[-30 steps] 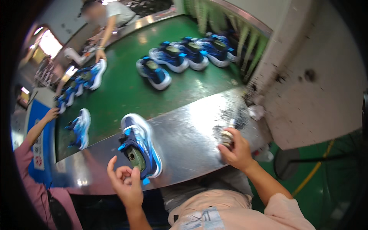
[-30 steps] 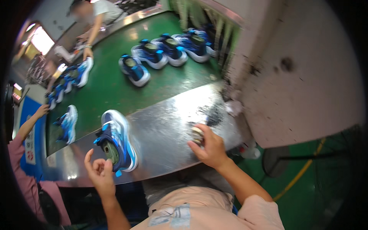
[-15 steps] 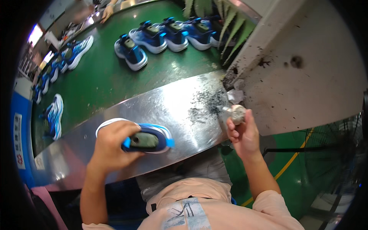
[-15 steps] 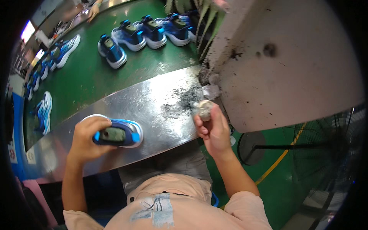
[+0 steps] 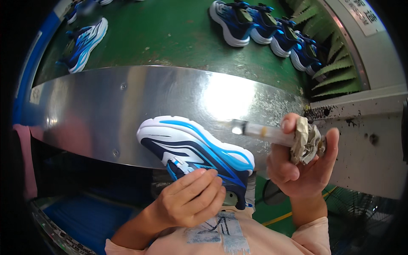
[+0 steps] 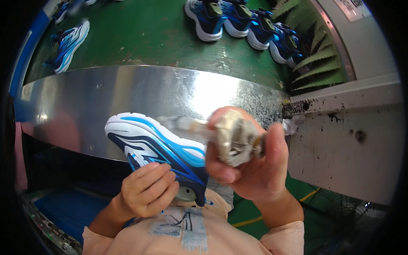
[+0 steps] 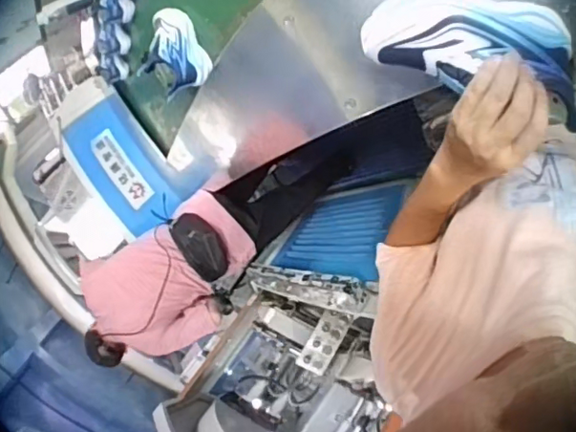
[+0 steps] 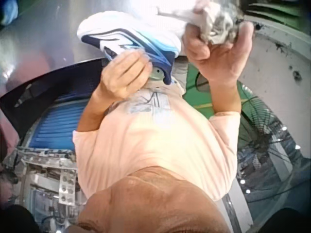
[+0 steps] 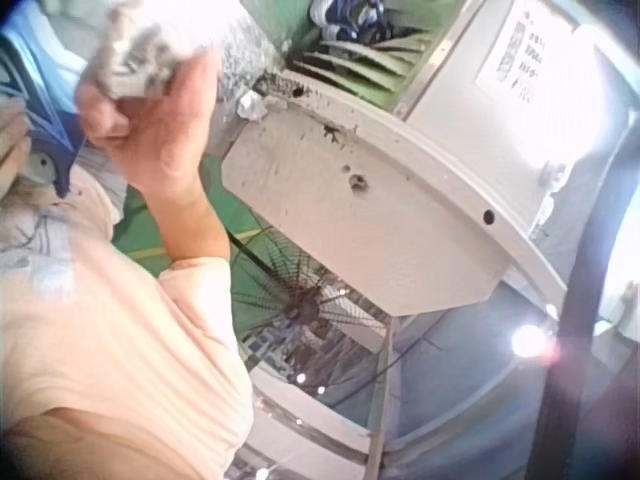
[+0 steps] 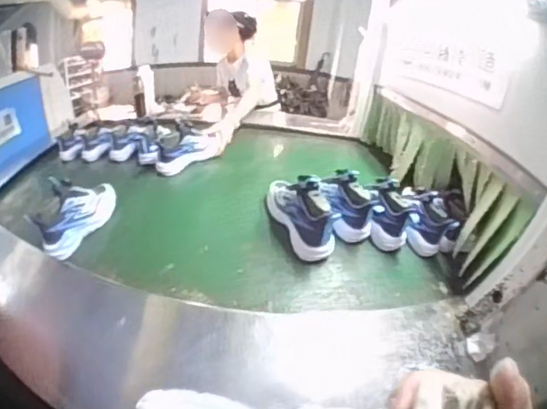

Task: The person applies adhesive to the side of a shoe using a syringe and then places the shoe onto a moving conveyor belt.

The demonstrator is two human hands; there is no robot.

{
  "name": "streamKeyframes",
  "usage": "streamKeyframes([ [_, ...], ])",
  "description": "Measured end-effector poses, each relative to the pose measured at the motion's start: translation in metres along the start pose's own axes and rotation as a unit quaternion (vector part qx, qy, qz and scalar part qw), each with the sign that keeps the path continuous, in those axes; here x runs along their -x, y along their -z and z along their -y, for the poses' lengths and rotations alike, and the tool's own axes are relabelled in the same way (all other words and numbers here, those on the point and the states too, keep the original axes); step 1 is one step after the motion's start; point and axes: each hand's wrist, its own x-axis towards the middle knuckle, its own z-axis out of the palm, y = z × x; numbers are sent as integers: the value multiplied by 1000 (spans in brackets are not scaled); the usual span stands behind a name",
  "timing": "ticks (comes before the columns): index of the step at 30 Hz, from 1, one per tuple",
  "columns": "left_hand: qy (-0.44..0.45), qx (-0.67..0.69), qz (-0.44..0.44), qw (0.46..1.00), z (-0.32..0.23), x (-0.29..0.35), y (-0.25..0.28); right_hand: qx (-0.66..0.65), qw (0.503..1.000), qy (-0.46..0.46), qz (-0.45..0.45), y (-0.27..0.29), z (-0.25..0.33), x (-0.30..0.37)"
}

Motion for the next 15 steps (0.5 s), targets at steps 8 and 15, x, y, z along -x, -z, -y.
streamKeyframes([
  [8,-14,-11,-25,1000,3,5,-4,38,983,-176,25,-50,-6,-61],
  [15,-8,-17,-34,999,1,12,-6,77,979,-183,47,-63,-19,-83],
])
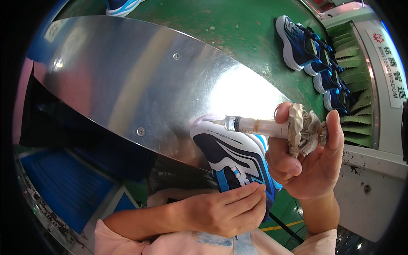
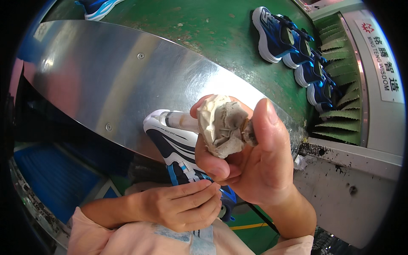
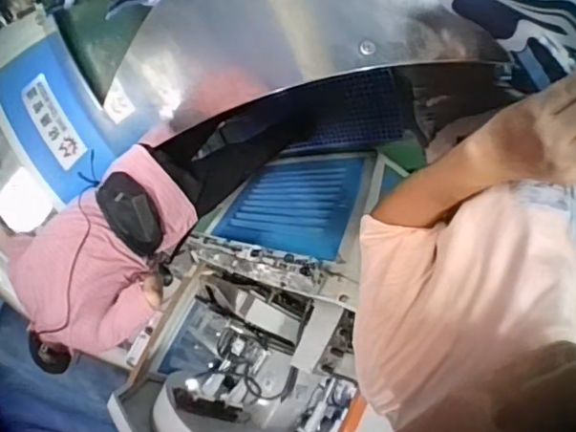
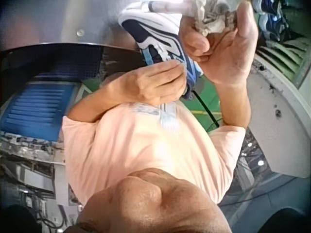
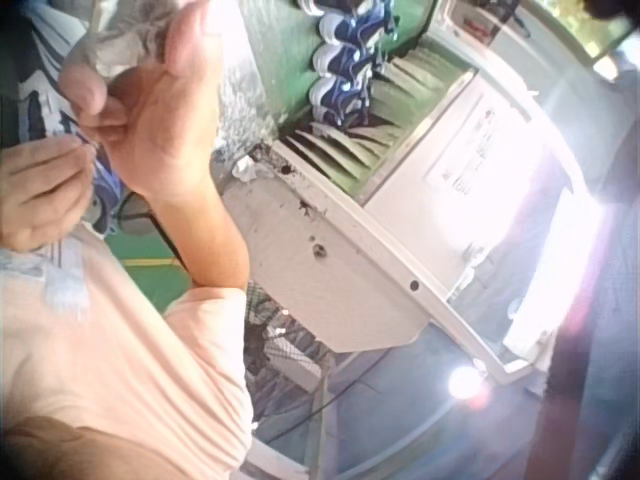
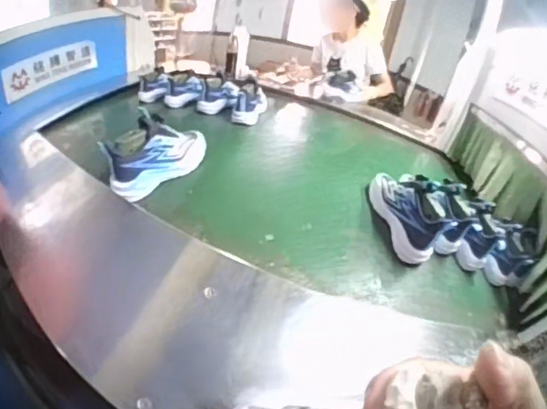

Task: The person applies adhesive to the side of a shoe using a syringe and then places the shoe onto a moving conveyor belt.

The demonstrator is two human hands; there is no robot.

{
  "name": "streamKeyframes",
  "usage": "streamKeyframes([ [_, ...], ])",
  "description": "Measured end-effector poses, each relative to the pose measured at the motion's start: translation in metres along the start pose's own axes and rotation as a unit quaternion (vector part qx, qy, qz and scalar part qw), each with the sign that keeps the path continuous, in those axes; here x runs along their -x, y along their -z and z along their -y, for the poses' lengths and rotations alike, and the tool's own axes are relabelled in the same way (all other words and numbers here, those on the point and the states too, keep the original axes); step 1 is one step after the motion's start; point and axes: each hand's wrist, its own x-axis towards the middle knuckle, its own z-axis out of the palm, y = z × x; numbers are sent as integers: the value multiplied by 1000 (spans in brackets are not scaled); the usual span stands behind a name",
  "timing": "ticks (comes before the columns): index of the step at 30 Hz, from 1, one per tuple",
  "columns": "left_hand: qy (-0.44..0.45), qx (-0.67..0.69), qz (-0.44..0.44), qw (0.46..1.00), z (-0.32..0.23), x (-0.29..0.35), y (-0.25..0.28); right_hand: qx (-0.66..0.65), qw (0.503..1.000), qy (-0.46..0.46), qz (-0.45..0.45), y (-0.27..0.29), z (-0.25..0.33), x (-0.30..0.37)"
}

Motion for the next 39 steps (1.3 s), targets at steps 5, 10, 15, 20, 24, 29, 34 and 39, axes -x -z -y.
streamKeyframes([
  [5,-1,7,-11,1000,1,1,0,38,998,-42,-11,-3,5,-11],
  [10,-10,12,-7,1000,3,2,0,128,991,-43,24,-6,17,-14],
  [15,-18,-5,-13,1000,5,3,-2,110,994,0,-25,-4,10,1],
  [20,11,38,-3,999,2,1,2,94,995,14,-33,18,8,37],
  [24,14,30,3,999,1,-1,5,51,995,21,-82,31,-10,66],
  [29,11,15,15,1000,-2,-5,8,-10,995,45,-85,41,-36,98],
  [34,15,7,38,999,-4,-4,8,-54,994,43,-82,47,-55,118],
  [39,15,-14,61,998,-5,-6,8,-78,993,50,-78,56,-67,140],
])
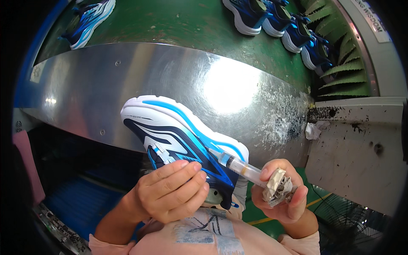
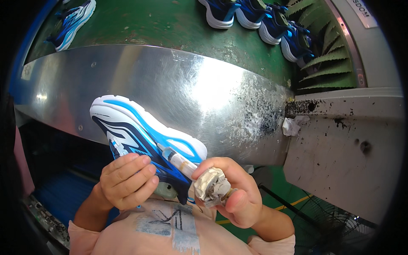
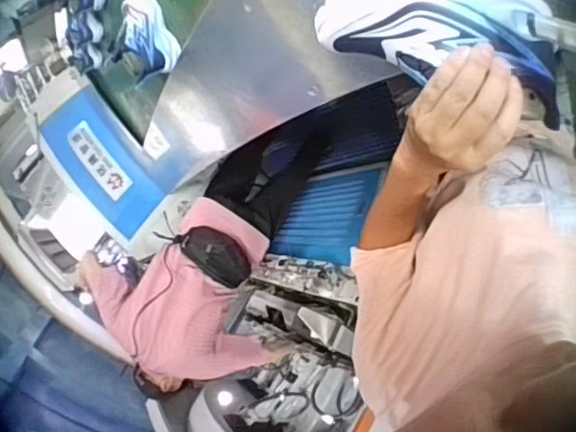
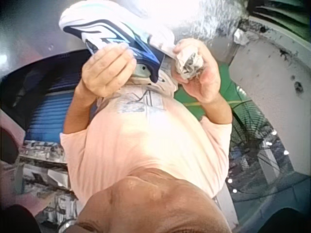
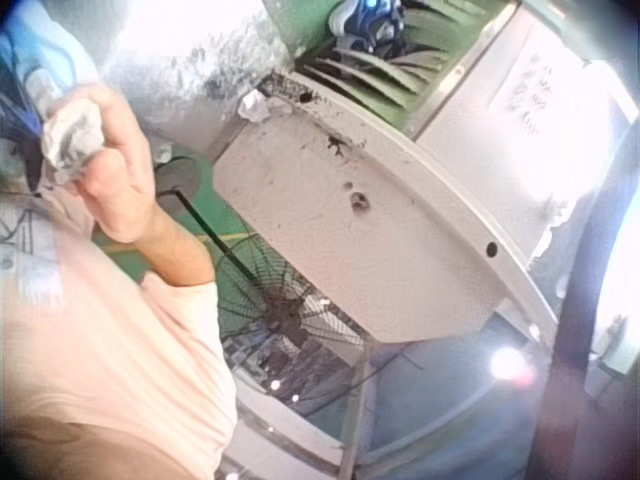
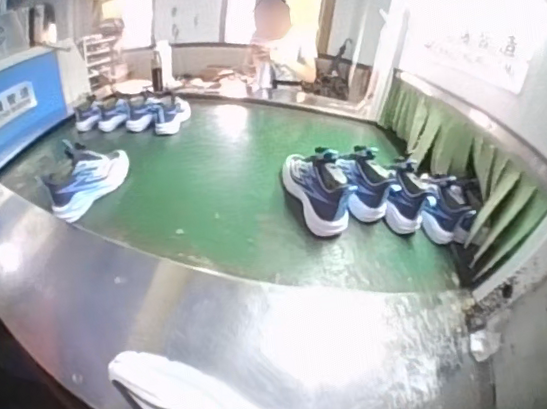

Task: The person applies adhesive to the side of a shoe using a syringe and then places the shoe onto a moving conveyor belt.

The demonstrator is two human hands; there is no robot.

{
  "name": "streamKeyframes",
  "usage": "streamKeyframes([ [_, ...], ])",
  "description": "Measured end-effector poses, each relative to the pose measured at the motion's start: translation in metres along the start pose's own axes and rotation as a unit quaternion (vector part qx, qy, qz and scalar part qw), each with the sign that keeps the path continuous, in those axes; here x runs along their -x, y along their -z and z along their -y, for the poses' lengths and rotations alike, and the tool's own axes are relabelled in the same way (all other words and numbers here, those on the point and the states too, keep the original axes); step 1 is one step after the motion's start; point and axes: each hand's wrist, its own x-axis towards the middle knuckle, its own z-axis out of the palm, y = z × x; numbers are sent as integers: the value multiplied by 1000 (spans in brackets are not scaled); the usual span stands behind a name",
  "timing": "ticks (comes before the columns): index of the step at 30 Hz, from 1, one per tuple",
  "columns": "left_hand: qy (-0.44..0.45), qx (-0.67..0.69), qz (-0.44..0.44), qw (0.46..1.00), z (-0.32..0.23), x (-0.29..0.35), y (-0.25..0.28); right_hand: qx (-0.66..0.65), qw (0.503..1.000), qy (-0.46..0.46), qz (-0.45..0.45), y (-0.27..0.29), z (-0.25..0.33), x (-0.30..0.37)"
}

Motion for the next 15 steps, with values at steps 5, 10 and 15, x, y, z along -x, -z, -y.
streamKeyframes([
  [5,-6,-10,29,1000,0,-3,2,-30,999,10,-4,20,-10,22],
  [10,-8,-22,21,999,1,-14,2,-65,997,41,10,44,-24,30],
  [15,-6,-13,36,999,4,-25,3,-121,986,102,44,68,-42,23],
])
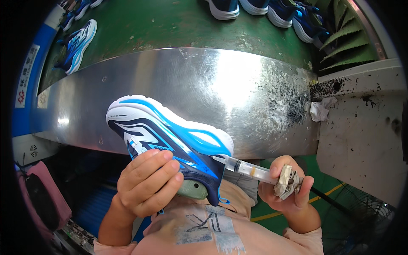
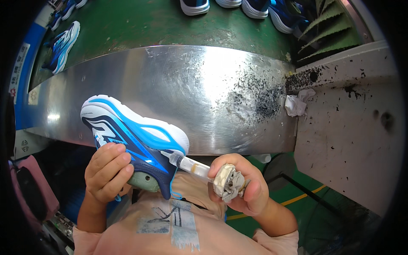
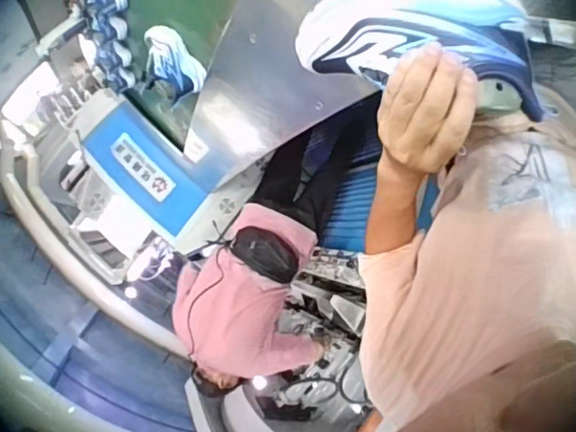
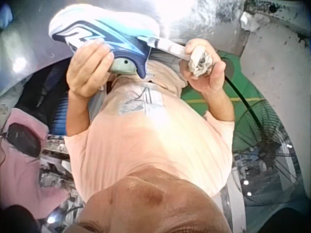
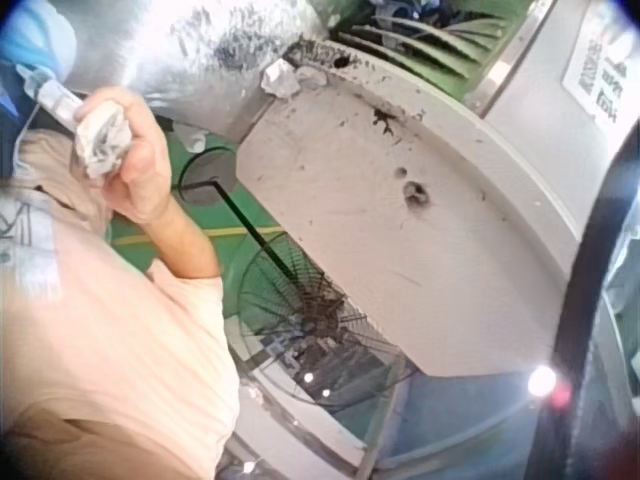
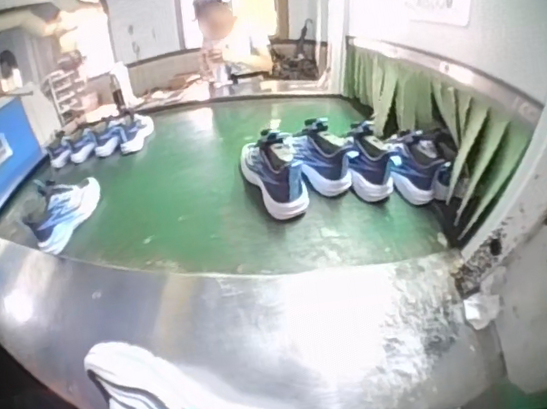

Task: The person applies adhesive to the side of a shoe using a syringe and then places the shoe onto a moving conveyor belt.

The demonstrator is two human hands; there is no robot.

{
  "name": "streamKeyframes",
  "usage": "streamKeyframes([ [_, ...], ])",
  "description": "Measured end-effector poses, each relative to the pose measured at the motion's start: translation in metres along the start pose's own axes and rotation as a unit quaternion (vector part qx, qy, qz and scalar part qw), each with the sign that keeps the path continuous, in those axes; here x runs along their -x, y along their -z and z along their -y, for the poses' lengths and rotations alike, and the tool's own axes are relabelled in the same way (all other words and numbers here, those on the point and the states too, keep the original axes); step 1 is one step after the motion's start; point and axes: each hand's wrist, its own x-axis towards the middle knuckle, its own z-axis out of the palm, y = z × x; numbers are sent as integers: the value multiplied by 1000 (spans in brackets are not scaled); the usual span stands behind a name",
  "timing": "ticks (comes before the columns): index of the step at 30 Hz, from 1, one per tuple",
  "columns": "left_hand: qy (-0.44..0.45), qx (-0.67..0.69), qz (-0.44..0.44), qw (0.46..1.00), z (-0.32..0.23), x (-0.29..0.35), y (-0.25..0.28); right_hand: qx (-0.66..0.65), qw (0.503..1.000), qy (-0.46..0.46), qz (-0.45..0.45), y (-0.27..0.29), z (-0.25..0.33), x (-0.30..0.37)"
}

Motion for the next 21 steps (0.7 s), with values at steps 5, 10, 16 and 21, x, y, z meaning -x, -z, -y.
streamKeyframes([
  [5,16,2,43,999,0,-13,7,-45,999,18,-6,14,-9,2],
  [10,20,7,69,997,2,-30,9,-92,995,38,-6,23,-20,5],
  [16,2,8,129,992,17,-63,9,-104,990,70,-66,10,-26,5],
  [21,-69,-20,236,969,37,-113,-1,-126,976,128,-119,0,-34,-3],
])
